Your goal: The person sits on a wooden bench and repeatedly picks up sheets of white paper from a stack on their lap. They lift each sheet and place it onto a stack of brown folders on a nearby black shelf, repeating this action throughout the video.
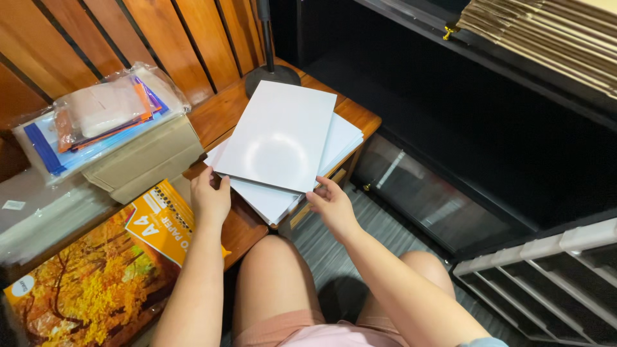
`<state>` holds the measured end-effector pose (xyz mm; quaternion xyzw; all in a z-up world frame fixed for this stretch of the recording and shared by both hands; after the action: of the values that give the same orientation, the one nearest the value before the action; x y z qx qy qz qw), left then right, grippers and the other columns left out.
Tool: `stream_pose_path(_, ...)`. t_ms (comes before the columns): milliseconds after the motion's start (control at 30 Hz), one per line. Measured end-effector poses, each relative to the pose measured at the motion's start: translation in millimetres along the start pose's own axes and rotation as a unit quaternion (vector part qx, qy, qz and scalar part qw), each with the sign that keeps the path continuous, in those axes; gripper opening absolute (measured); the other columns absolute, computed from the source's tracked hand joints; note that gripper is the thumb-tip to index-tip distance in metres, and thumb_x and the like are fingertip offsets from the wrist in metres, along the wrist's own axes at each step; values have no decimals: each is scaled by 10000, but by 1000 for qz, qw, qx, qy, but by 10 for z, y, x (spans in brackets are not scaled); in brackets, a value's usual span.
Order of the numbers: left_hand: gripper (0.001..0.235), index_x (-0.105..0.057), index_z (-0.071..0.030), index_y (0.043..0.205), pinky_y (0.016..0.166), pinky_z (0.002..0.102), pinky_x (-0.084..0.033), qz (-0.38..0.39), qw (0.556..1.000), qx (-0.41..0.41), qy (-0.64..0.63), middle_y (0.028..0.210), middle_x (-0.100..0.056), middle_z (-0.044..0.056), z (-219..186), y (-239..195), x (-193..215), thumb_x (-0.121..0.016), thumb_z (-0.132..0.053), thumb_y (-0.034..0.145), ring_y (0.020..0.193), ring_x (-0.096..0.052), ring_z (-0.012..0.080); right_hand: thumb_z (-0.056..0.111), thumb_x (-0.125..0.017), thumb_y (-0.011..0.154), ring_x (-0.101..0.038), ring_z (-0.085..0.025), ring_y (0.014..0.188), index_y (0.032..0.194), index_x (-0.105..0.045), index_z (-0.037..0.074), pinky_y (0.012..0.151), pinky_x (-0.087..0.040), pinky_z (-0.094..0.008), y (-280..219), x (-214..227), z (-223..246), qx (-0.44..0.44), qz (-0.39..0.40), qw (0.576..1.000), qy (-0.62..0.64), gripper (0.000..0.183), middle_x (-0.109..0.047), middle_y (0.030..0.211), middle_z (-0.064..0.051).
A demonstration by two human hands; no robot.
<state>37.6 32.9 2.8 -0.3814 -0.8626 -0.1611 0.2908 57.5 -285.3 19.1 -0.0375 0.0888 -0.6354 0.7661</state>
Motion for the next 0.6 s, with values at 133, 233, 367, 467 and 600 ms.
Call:
stream_pose_path(133, 532, -596, -92, 1457, 1093, 401, -474, 5, 1000, 8, 2, 1378, -550, 100, -64, -27, 71, -718, -302, 984, 1290, -596, 263, 155, -749, 950, -701, -239, 1022, 1544, -442, -1, 850, -620, -351, 31, -114, -22, -12, -31, 999, 35, 687, -662, 1208, -277)
stream_pose_path(233, 461, -648, -141, 1406, 1075, 400, -467, -1, 1000, 1, 22, 1368, -530, 48, -101, -25, 91, -714, -298, 978, 1277, -569, 266, 108, -718, 962, -718, -182, 869, 1551, -406, -11, 785, -645, -289, 105, -156, -79, -15, -56, 995, 83, 677, -681, 1075, -219)
stream_pose_path(367, 497, -641, -115, 1411, 1087, 397, -459, 2, 1000, -1, -2, 1387, -523, 72, -17, 14, 8, -746, -270, 951, 1294, -556, 277, 80, -730, 956, -717, -167, 762, 1490, -477, -35, 733, -657, -274, 224, -142, -198, -6, -92, 992, 88, 602, -690, 956, -183)
stream_pose_path(467, 550, -622, -94, 1428, 1105, 408, -458, 11, 999, -2, -33, 1417, -510, 106, 15, 12, -12, -781, -228, 919, 1327, -547, 289, 67, -751, 941, -715, -167, 714, 1488, -477, -38, 704, -661, -276, 288, -125, -271, 0, -100, 991, 94, 621, -689, 915, -181)
stream_pose_path(600, 552, -614, -134, 1437, 1118, 424, -421, 24, 997, 27, -69, 1448, -487, 94, 46, 13, -26, -784, -196, 915, 1354, -515, 314, 56, -771, 925, -707, -169, 683, 1509, -461, -40, 704, -666, -306, 361, -102, -352, -4, -113, 989, 98, 668, -681, 889, -182)
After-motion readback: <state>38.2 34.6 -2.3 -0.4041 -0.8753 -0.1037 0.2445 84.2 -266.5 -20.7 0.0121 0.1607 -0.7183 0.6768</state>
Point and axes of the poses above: each hand's wrist, its own y-axis towards the middle knuckle, its own x-axis out of the back of the hand, z = x × y, the point moved 5 cm from there along y, towards the middle knuckle
